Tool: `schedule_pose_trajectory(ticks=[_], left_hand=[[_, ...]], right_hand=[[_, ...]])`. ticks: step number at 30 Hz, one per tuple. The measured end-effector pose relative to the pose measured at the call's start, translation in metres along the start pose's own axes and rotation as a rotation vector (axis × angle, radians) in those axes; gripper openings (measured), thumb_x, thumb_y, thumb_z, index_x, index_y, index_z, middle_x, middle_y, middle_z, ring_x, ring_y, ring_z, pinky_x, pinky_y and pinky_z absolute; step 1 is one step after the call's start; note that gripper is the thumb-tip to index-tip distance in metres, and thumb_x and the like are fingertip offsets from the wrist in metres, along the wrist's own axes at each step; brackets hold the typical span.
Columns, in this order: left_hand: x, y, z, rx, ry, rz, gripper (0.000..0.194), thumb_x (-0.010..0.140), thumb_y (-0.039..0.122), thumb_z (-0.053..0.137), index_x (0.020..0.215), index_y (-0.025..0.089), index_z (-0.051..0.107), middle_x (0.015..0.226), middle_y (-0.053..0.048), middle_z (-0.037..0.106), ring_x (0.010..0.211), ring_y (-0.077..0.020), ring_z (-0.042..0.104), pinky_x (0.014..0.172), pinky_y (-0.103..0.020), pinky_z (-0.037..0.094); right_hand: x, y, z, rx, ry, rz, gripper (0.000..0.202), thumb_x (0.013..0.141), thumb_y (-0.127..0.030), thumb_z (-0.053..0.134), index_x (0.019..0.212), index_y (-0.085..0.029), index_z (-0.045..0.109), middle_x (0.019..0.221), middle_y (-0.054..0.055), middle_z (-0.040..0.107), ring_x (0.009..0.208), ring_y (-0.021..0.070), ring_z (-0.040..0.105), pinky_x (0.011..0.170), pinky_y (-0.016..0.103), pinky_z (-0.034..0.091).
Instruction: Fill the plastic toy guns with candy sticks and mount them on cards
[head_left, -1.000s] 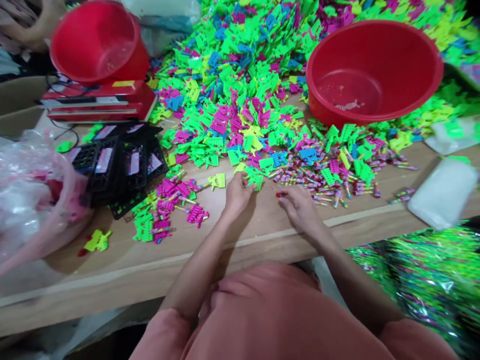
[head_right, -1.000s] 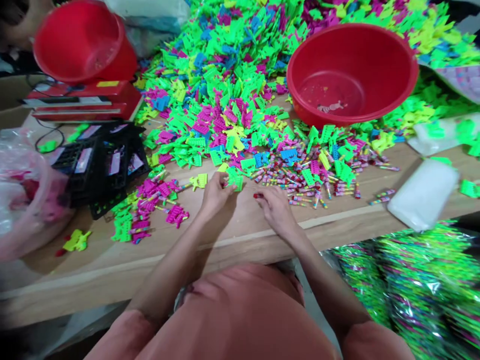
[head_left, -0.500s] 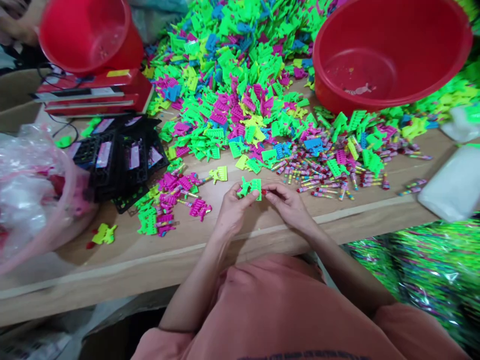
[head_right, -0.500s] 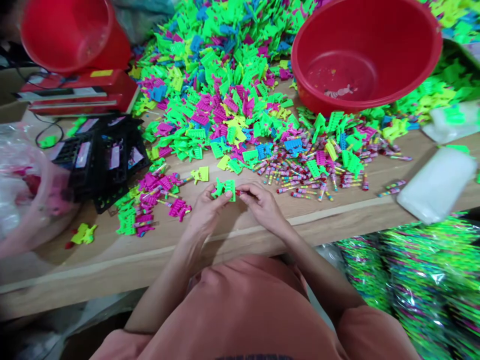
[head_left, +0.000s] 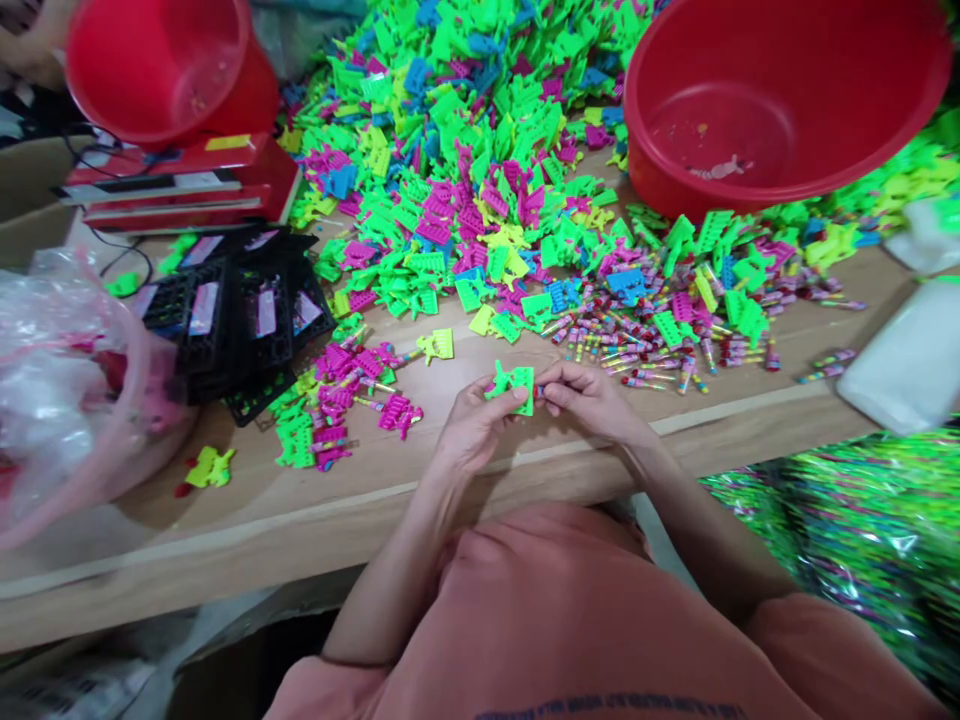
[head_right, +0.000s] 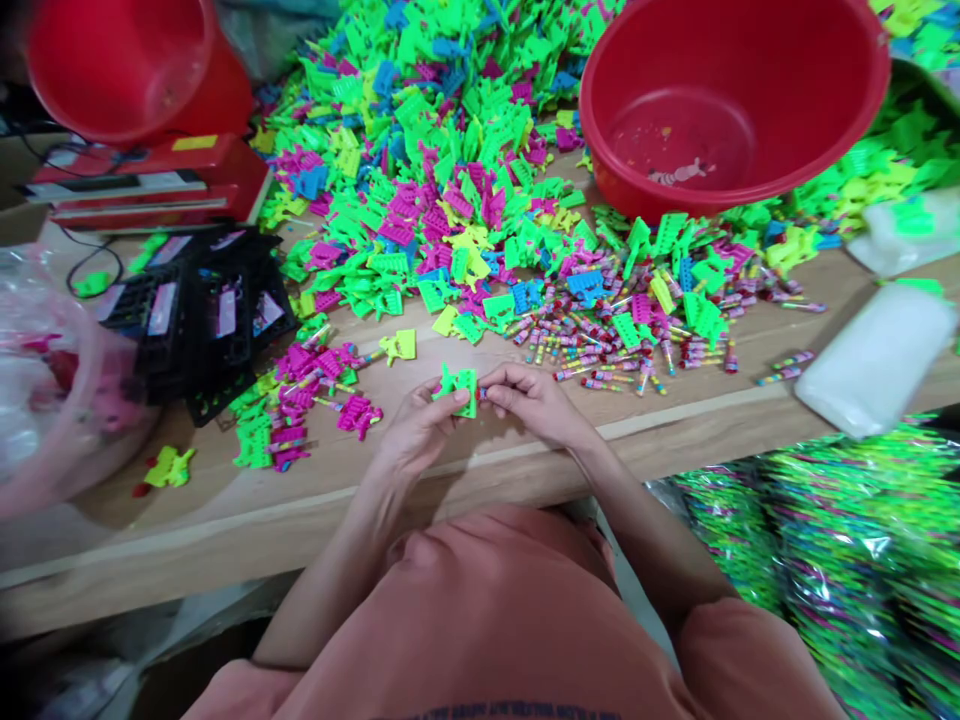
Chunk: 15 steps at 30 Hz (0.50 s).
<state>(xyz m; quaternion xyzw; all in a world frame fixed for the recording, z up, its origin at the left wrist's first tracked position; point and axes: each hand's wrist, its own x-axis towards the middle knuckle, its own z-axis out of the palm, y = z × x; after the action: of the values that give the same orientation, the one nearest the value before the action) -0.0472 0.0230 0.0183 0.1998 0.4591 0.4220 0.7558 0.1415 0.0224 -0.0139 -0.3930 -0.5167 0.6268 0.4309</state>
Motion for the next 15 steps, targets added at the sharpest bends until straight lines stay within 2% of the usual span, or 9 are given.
schedule_pose_trajectory(ticks=[2, 4, 7, 10, 12, 15], left_hand=[[-0.001, -0.002, -0.001, 0.034, -0.01, -0.013, 0.045, 0.05, 0.028, 0.099, 0.083, 0.013, 0.072, 0.075, 0.0, 0.071, 0.062, -0.0105, 0.061, 0.058, -0.023, 0.046], [-0.001, -0.007, -0.003, 0.094, 0.033, 0.026, 0.045, 0.052, 0.031, 0.098, 0.084, 0.014, 0.071, 0.075, 0.0, 0.07, 0.061, -0.0104, 0.06, 0.059, -0.023, 0.046], [-0.001, -0.017, -0.007, 0.272, 0.168, 0.175, 0.04, 0.059, 0.035, 0.094, 0.085, 0.014, 0.071, 0.073, 0.002, 0.069, 0.06, -0.0094, 0.057, 0.059, -0.022, 0.044], [-0.003, -0.024, -0.007, 0.443, 0.232, 0.301, 0.033, 0.068, 0.038, 0.088, 0.08, 0.015, 0.068, 0.066, 0.004, 0.064, 0.057, -0.0085, 0.051, 0.057, -0.021, 0.041], [-0.006, -0.024, -0.006, 0.492, 0.237, 0.346, 0.031, 0.072, 0.039, 0.085, 0.08, 0.016, 0.066, 0.065, 0.004, 0.062, 0.057, -0.0085, 0.05, 0.057, -0.02, 0.04], [-0.017, -0.013, -0.013, 0.549, 0.235, 0.333, 0.032, 0.071, 0.04, 0.085, 0.079, 0.017, 0.064, 0.067, 0.005, 0.061, 0.059, -0.0089, 0.051, 0.057, -0.021, 0.042]], right_hand=[[0.0, -0.005, -0.002, -0.028, -0.031, 0.005, 0.026, 0.09, -0.046, 0.075, 0.095, -0.02, 0.077, 0.08, 0.001, 0.073, 0.061, 0.0116, 0.057, 0.059, 0.025, 0.047], [0.0, -0.009, -0.003, -0.131, -0.059, -0.006, 0.022, 0.093, -0.04, 0.071, 0.093, -0.02, 0.077, 0.077, 0.0, 0.072, 0.061, 0.0118, 0.056, 0.059, 0.024, 0.046], [-0.001, -0.006, 0.0, -0.324, -0.058, -0.06, 0.018, 0.097, -0.031, 0.064, 0.094, -0.02, 0.078, 0.08, 0.001, 0.074, 0.069, 0.014, 0.061, 0.064, 0.025, 0.046], [-0.004, 0.0, 0.01, -0.44, 0.025, -0.12, 0.019, 0.099, -0.024, 0.06, 0.098, -0.02, 0.078, 0.087, 0.002, 0.076, 0.078, 0.0161, 0.066, 0.071, 0.027, 0.049], [-0.006, 0.001, 0.019, -0.472, 0.079, -0.151, 0.02, 0.1, -0.023, 0.058, 0.101, -0.021, 0.078, 0.089, 0.003, 0.077, 0.08, 0.0165, 0.067, 0.073, 0.028, 0.05], [-0.011, -0.007, 0.023, -0.496, 0.019, -0.202, 0.02, 0.102, -0.026, 0.059, 0.108, -0.021, 0.077, 0.097, 0.004, 0.077, 0.086, 0.0172, 0.07, 0.077, 0.028, 0.052]])
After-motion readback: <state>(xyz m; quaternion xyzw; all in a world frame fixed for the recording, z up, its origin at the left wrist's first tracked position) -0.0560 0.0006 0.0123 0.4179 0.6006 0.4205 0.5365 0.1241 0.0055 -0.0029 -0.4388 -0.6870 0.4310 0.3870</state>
